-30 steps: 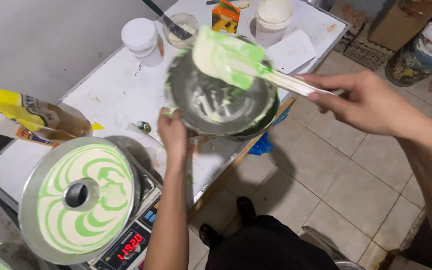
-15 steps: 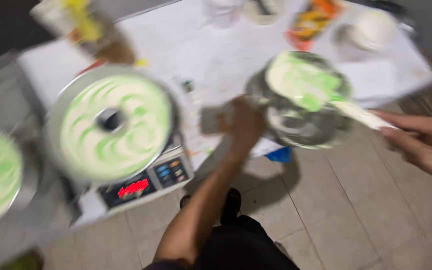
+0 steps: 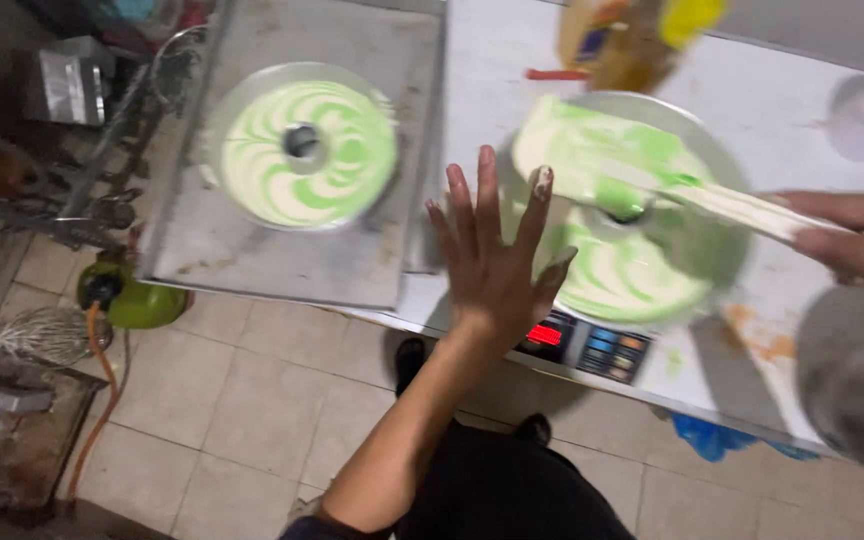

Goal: The person pours green and white cake batter from metal mixing bowls into two round cake pans using a spatula. They alternate between the bowls to create a marbled pattern in the pans, which are placed on a digital scale.

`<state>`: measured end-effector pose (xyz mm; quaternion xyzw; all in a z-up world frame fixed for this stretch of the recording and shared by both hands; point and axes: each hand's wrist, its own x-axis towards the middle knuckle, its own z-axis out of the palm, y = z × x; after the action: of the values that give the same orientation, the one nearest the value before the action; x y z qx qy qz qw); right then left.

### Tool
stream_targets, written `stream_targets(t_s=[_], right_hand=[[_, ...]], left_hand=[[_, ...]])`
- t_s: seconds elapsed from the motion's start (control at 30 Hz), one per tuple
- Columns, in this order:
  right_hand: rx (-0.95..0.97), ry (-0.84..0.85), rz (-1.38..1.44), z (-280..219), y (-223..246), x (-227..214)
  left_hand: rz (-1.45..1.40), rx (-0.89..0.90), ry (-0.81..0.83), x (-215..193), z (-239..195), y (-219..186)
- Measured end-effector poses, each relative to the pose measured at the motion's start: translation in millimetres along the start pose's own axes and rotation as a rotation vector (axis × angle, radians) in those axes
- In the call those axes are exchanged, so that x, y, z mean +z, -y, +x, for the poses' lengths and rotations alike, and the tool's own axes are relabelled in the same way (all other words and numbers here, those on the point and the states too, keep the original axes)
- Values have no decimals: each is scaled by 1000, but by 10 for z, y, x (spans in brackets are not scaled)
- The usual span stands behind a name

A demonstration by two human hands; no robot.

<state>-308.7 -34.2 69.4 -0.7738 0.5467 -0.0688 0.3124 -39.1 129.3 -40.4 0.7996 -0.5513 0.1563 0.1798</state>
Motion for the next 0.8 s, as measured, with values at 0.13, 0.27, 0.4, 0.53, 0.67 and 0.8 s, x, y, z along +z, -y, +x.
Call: stream_targets(t_s=[0.13,0.27,0.4,0.53,0.67,0.8], right_hand=[[-10,73,-228,417,1530,584],[126,282,-562,760,2307,1039],[197,329,-551,960,2632,1346],[197,371,-651,1083,2709,1507],[97,306,-704,1161,2547,1614],[23,231,-704,1161,2491,1662]], left_hand=[[-19,-62,-48,374,186,808],[-145,-7,94,521,399,1451],[69,76,232,787,503,1882],[19,137,389,742,703,2151],[-111,120,477,1001,695,2381],[-6,129,723,638,950,2447]])
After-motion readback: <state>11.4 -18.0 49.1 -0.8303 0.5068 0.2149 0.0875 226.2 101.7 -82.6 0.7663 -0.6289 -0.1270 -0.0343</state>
